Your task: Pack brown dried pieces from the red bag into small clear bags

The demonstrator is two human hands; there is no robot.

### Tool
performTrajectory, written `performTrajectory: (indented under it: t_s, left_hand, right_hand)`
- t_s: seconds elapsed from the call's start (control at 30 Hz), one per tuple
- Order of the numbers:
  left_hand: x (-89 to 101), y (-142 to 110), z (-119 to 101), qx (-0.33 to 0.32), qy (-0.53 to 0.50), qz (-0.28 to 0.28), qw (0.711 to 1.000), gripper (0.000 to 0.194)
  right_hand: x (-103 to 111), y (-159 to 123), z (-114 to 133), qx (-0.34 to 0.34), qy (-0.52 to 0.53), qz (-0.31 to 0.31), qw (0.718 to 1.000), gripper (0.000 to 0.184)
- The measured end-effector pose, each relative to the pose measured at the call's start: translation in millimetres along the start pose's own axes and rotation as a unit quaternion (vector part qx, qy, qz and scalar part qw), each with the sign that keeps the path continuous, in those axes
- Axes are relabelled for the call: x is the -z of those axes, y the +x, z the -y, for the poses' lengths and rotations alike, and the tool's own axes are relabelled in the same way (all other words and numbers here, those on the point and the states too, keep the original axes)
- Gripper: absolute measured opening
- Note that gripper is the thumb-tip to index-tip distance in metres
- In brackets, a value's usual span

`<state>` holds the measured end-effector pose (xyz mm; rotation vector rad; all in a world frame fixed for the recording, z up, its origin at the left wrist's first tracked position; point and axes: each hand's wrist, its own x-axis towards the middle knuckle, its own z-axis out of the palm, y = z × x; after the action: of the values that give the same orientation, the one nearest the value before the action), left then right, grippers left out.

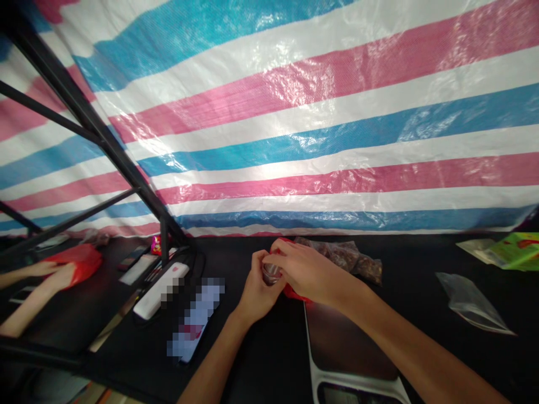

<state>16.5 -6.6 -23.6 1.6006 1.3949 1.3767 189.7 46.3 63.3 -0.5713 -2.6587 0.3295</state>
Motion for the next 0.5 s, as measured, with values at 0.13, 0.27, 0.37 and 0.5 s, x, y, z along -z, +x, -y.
performTrajectory:
  t_s: [0.13,0.27,0.37,0.5]
  left_hand:
    - [0.7,1.3,2.7,0.000,0.000,-0.005,1.000,0.043]
    - [1.1,1.8,6.3,0.000,-0.006,-0.013,1.000,0.043]
    - [2.1,1.2,9.6,-0.004,-0.005,-0.003,1.000,0.047]
    - [4.4,0.5,12.8,-0.008,-0.008,0.011,1.000,0.048]
  right_hand:
    - [0.7,-1.1,-0.8,-0.007,0.012,-0.006,1.000,0.051]
    - [-0.1,0.3,-1.1,-0.001,0.017,-0.013,1.000,0.042]
    - [0.1,2.5,-0.8,0.018,0.022,-0.014,0.999,0.040]
    - [-0.8,3.6,-0.3,0.026,0.037,-0.032,0.998,0.049]
